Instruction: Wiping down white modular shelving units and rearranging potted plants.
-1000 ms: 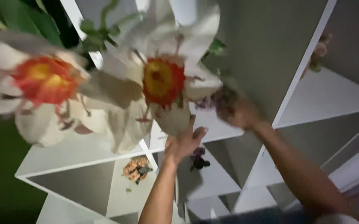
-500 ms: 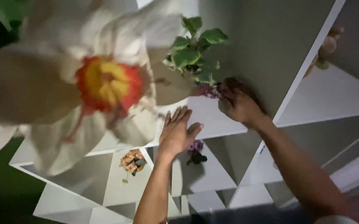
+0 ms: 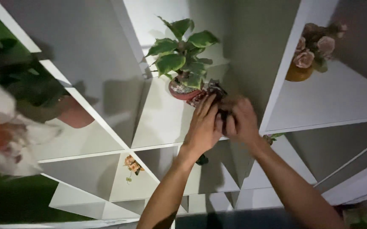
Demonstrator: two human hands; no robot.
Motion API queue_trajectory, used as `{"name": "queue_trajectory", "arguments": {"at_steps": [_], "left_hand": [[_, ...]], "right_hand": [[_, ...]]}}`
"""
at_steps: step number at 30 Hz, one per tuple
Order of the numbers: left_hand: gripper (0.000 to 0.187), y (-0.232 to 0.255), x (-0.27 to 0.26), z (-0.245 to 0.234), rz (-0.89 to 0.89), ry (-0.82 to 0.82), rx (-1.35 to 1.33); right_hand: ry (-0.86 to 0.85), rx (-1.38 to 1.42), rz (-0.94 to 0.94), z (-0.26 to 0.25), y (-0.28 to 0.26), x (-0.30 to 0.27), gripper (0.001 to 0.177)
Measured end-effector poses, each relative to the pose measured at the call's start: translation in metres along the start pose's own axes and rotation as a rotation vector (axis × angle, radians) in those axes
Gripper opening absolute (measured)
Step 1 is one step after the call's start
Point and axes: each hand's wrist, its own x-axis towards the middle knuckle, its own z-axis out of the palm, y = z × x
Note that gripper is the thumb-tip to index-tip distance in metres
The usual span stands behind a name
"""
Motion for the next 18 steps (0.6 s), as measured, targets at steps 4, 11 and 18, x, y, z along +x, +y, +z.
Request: {"name": "queue_trajectory", "arguments": {"at_steps": [4, 11, 18], "left_hand": [[0.084, -0.039, 0.012, 0.063, -0.135, -0.359, 0.167], [0.066, -0.092, 0.071, 0.111, -0.359, -0.615, 0.318], [0.073, -0.113, 0.099, 0.121, -0.485, -0.621, 0.377]], "right_hand": [[0.011, -0.086, -0.278, -0.019, -0.001, -0.029, 0.012], [-0.048, -0.255, -0.434, 0.016, 0.073, -0.120, 0.017], [0.044, -0.227, -0.365, -0.009, 0.028, -0.076, 0.030]]}}
